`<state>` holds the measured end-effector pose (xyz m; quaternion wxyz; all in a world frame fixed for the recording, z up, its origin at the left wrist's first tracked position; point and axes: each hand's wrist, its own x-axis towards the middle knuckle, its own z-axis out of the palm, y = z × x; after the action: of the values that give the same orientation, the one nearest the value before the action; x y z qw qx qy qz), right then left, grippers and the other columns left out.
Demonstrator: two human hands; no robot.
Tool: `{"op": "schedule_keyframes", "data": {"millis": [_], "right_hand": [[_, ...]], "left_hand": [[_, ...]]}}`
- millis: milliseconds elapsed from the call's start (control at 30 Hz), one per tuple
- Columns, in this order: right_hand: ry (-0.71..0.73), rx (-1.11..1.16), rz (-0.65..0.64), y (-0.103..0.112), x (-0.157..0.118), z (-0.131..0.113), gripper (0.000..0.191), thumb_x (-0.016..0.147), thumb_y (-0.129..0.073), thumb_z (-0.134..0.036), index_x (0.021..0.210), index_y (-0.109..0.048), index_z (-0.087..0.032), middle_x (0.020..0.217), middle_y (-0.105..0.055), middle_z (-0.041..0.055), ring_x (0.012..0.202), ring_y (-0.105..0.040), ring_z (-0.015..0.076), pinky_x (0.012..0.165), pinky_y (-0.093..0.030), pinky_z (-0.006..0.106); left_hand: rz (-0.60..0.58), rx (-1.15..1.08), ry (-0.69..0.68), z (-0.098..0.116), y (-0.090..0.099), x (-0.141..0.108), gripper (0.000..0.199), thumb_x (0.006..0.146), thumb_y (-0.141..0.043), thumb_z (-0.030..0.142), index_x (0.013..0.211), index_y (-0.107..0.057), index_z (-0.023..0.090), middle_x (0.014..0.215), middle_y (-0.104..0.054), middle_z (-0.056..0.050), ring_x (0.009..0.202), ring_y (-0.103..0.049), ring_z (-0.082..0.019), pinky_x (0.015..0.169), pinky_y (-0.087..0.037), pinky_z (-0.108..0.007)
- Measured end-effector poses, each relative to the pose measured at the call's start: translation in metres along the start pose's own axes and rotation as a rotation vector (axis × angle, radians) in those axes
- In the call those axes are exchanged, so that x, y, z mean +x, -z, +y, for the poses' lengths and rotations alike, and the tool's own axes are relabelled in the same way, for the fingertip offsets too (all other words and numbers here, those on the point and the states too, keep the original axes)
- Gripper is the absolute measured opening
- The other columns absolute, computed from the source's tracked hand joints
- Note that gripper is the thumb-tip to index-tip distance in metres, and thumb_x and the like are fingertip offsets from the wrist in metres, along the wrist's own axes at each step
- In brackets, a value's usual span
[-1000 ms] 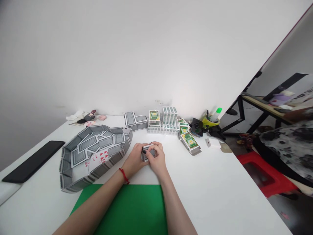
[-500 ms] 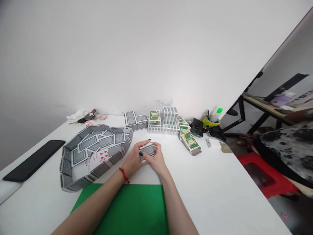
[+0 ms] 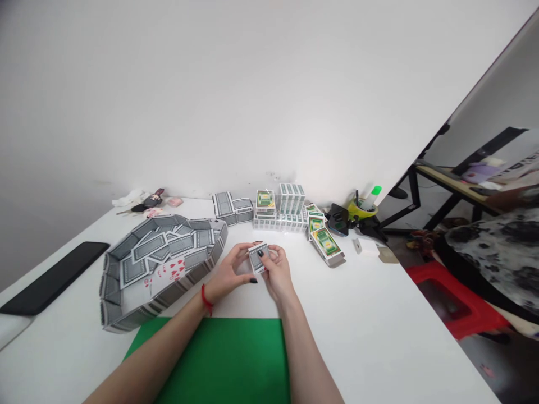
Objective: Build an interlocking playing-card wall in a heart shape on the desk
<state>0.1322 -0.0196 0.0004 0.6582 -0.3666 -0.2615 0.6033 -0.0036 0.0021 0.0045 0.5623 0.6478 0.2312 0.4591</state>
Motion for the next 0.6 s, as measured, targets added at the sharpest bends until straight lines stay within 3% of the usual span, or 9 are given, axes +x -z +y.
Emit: {"op": "schedule_keyframes", "data": {"millis": [133, 200, 300, 400, 600], "right_hand": [[-0.039, -0.012, -0.063, 0.003, 0.0, -0.003, 0.027, 0.062, -0.076, -0.031, 0.078, -0.057, -0.021, 0.072, -0.064, -0.0021, 0.059, -0.056, 0.011, 0.055, -0.045, 0.023], [-0.051, -0.045, -0.098, 0.001, -0.001, -0.004, 0.026, 0.063, -0.075, -0.033, 0.078, -0.059, -0.02, 0.072, -0.064, -0.0011, 0.059, -0.055, 0.0112, 0.057, -0.044, 0.024], [-0.071, -0.102, -0.137, -0.001, -0.003, -0.006, 0.026, 0.063, -0.074, -0.037, 0.074, -0.059, -0.019, 0.066, -0.061, -0.0013, 0.055, -0.052, 0.0113, 0.055, -0.042, 0.025], [-0.058, -0.154, -0.175, 0.0, -0.004, -0.005, 0.027, 0.063, -0.073, -0.039, 0.075, -0.059, -0.019, 0.067, -0.061, -0.0009, 0.056, -0.052, 0.0121, 0.057, -0.041, 0.026], [0.033, -0.242, -0.142, 0.006, 0.001, 0.005, 0.028, 0.067, -0.069, -0.042, 0.08, -0.06, -0.02, 0.069, -0.06, -0.0011, 0.062, -0.053, 0.014, 0.062, -0.041, 0.027]], "left_hand": [[0.078, -0.261, 0.121, -0.002, 0.001, 0.003, 0.037, 0.074, -0.065, 0.038, 0.104, -0.059, 0.017, 0.122, -0.056, -0.013, 0.117, -0.048, -0.027, 0.096, -0.039, -0.039], [0.102, -0.325, 0.203, -0.004, 0.001, 0.003, 0.038, 0.075, -0.064, 0.039, 0.105, -0.06, 0.017, 0.12, -0.058, -0.012, 0.111, -0.052, -0.026, 0.092, -0.042, -0.038], [0.045, -0.364, 0.287, -0.004, 0.002, 0.003, 0.045, 0.074, -0.065, 0.037, 0.114, -0.058, 0.017, 0.124, -0.056, -0.013, 0.108, -0.055, -0.026, 0.089, -0.043, -0.037], [0.019, -0.338, 0.279, -0.002, 0.005, 0.003, 0.048, 0.071, -0.069, 0.032, 0.115, -0.059, 0.018, 0.126, -0.055, -0.012, 0.114, -0.051, -0.027, 0.095, -0.039, -0.038], [0.13, -0.277, 0.193, 0.002, 0.006, 0.003, 0.047, 0.062, -0.076, 0.022, 0.107, -0.064, 0.02, 0.124, -0.056, -0.01, 0.118, -0.048, -0.027, 0.103, -0.034, -0.041]]}}
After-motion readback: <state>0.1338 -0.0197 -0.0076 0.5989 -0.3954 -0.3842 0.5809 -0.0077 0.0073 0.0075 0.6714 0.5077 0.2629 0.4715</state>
